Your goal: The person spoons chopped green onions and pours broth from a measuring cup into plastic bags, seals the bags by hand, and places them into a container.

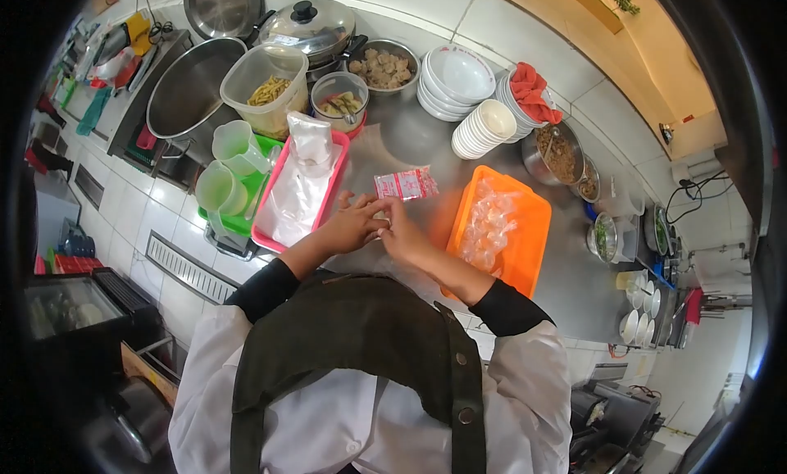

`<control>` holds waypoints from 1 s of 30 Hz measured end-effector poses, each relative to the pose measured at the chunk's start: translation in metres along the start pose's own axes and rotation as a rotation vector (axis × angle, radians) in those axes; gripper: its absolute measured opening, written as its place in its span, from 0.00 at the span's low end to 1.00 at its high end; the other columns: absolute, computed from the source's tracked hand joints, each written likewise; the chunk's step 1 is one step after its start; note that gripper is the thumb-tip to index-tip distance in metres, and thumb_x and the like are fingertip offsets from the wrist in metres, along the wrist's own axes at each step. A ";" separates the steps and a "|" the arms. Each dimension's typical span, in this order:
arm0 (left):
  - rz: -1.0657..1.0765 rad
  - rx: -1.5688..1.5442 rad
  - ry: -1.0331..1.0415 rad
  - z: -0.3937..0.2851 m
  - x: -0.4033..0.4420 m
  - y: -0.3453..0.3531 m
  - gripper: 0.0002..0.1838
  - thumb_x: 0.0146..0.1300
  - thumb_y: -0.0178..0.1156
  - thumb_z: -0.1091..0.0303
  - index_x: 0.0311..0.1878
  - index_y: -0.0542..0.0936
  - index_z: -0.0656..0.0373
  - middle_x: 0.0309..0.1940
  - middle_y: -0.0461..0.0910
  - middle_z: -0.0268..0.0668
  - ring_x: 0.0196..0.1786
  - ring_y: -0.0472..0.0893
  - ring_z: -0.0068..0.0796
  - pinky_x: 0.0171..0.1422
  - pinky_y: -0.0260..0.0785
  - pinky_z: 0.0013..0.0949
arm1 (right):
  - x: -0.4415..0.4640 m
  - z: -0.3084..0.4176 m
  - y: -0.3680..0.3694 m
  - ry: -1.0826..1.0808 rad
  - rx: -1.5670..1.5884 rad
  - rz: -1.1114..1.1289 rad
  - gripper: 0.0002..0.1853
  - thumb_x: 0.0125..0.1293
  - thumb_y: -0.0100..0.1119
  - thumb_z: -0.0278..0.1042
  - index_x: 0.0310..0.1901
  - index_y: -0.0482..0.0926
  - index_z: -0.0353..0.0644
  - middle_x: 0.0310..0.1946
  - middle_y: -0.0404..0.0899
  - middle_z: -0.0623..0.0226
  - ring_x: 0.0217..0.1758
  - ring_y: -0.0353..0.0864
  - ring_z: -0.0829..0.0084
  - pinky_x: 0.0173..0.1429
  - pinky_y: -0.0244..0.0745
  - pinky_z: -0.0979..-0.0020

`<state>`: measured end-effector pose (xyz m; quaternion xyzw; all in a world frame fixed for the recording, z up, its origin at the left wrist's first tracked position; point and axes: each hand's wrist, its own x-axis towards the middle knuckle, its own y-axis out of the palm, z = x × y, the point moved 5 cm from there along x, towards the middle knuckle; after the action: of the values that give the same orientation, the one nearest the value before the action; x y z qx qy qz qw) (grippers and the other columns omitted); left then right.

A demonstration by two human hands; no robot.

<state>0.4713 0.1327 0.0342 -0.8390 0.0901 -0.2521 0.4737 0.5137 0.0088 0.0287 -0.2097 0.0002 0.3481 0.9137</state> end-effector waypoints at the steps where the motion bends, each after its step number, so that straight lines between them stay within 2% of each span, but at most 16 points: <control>1: -0.010 -0.005 -0.015 -0.002 0.001 -0.002 0.08 0.58 0.62 0.59 0.40 0.81 0.43 0.55 0.71 0.27 0.63 0.65 0.29 0.62 0.44 0.57 | 0.003 -0.007 -0.005 0.162 0.306 -0.053 0.10 0.64 0.46 0.25 0.47 0.64 0.37 0.23 0.69 0.65 0.20 0.67 0.70 0.29 0.62 0.70; 3: -0.200 0.186 -0.033 -0.003 -0.001 0.006 0.09 0.57 0.64 0.58 0.42 0.81 0.41 0.55 0.71 0.26 0.62 0.66 0.29 0.61 0.45 0.55 | -0.005 -0.003 -0.014 0.801 0.988 0.080 0.02 0.66 0.44 0.26 0.38 0.63 0.42 0.21 0.66 0.70 0.17 0.61 0.74 0.27 0.58 0.74; 6: -0.423 0.448 -0.084 -0.010 -0.007 0.021 0.14 0.57 0.62 0.54 0.47 0.78 0.39 0.54 0.71 0.26 0.61 0.67 0.25 0.63 0.42 0.51 | -0.006 -0.006 -0.007 0.932 1.434 0.063 0.04 0.65 0.44 0.27 0.34 0.60 0.46 0.19 0.60 0.74 0.15 0.54 0.79 0.26 0.55 0.75; 7: -0.485 0.531 -0.103 -0.014 -0.008 0.021 0.16 0.58 0.61 0.53 0.49 0.77 0.38 0.54 0.71 0.26 0.60 0.67 0.23 0.64 0.41 0.49 | -0.004 -0.003 -0.009 0.898 1.395 0.046 0.04 0.65 0.44 0.27 0.34 0.61 0.46 0.19 0.60 0.74 0.15 0.54 0.80 0.25 0.54 0.75; 9: -0.427 0.479 -0.156 -0.013 -0.010 0.025 0.19 0.58 0.60 0.52 0.53 0.76 0.41 0.54 0.72 0.26 0.60 0.67 0.24 0.64 0.41 0.48 | -0.001 0.004 -0.012 0.831 1.324 0.010 0.04 0.65 0.44 0.27 0.33 0.62 0.48 0.19 0.61 0.74 0.15 0.54 0.81 0.25 0.54 0.75; 12: -0.272 0.213 -0.333 -0.024 -0.005 0.011 0.22 0.59 0.60 0.53 0.56 0.74 0.46 0.54 0.72 0.30 0.58 0.69 0.27 0.62 0.43 0.50 | 0.013 0.004 -0.017 0.690 1.118 -0.058 0.04 0.64 0.44 0.26 0.33 0.62 0.47 0.18 0.61 0.75 0.15 0.54 0.80 0.23 0.53 0.74; 15: -0.185 -0.119 -0.448 -0.030 -0.004 -0.005 0.20 0.62 0.56 0.58 0.56 0.74 0.53 0.51 0.75 0.33 0.56 0.71 0.30 0.60 0.48 0.48 | 0.025 0.012 -0.025 0.610 0.703 -0.074 0.04 0.62 0.47 0.25 0.35 0.64 0.45 0.19 0.65 0.73 0.18 0.61 0.78 0.24 0.59 0.70; 16: -0.172 -0.225 -0.471 -0.029 -0.006 -0.006 0.19 0.63 0.54 0.60 0.56 0.75 0.55 0.49 0.76 0.34 0.55 0.72 0.30 0.60 0.51 0.47 | 0.031 0.010 -0.027 0.495 0.407 -0.018 0.05 0.62 0.49 0.25 0.37 0.65 0.45 0.20 0.68 0.71 0.19 0.65 0.76 0.25 0.62 0.68; 19: -0.061 -1.319 -0.604 0.002 -0.010 0.045 0.20 0.65 0.49 0.64 0.59 0.73 0.60 0.54 0.78 0.39 0.55 0.74 0.35 0.61 0.58 0.43 | 0.038 0.012 -0.021 0.183 -0.386 0.093 0.10 0.60 0.54 0.26 0.42 0.67 0.43 0.24 0.75 0.64 0.25 0.76 0.69 0.29 0.69 0.63; 21: -0.048 -1.651 -0.731 0.014 -0.010 0.065 0.20 0.66 0.46 0.65 0.58 0.73 0.62 0.53 0.78 0.39 0.56 0.75 0.37 0.65 0.60 0.41 | 0.027 0.048 -0.013 0.038 -0.797 0.086 0.12 0.59 0.56 0.28 0.44 0.68 0.42 0.27 0.79 0.59 0.31 0.82 0.62 0.33 0.73 0.60; 24: -0.128 -2.059 -0.906 0.016 0.004 0.052 0.20 0.66 0.45 0.65 0.57 0.73 0.64 0.53 0.78 0.40 0.56 0.76 0.39 0.67 0.63 0.43 | 0.018 0.061 0.006 -0.221 -1.107 -0.051 0.13 0.60 0.55 0.30 0.46 0.69 0.40 0.30 0.81 0.55 0.36 0.83 0.57 0.38 0.74 0.56; 27: -0.175 -2.276 -0.959 0.013 0.017 0.046 0.19 0.66 0.45 0.66 0.55 0.74 0.64 0.52 0.79 0.41 0.55 0.77 0.38 0.65 0.65 0.44 | 0.017 0.043 0.015 -0.182 -1.204 -0.097 0.13 0.60 0.52 0.30 0.46 0.69 0.39 0.31 0.81 0.54 0.36 0.83 0.56 0.39 0.74 0.55; 28: -0.178 -2.325 -0.957 0.012 0.020 0.046 0.18 0.67 0.45 0.66 0.55 0.74 0.63 0.52 0.79 0.41 0.55 0.77 0.37 0.65 0.66 0.44 | 0.012 0.046 0.014 -0.178 -1.144 -0.119 0.12 0.62 0.51 0.31 0.46 0.69 0.41 0.32 0.81 0.53 0.36 0.83 0.57 0.39 0.74 0.56; 30: -0.238 -2.334 -1.130 0.022 0.018 0.061 0.15 0.69 0.45 0.66 0.53 0.75 0.62 0.51 0.79 0.40 0.52 0.77 0.37 0.62 0.68 0.44 | 0.002 0.052 0.014 -0.170 -1.018 -0.160 0.09 0.64 0.50 0.31 0.45 0.69 0.43 0.34 0.81 0.53 0.35 0.84 0.59 0.38 0.74 0.58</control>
<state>0.5034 0.1092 -0.0199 -0.7456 -0.0302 0.3202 -0.5837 0.4984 0.0391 0.0700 -0.5976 -0.2594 0.2489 0.7167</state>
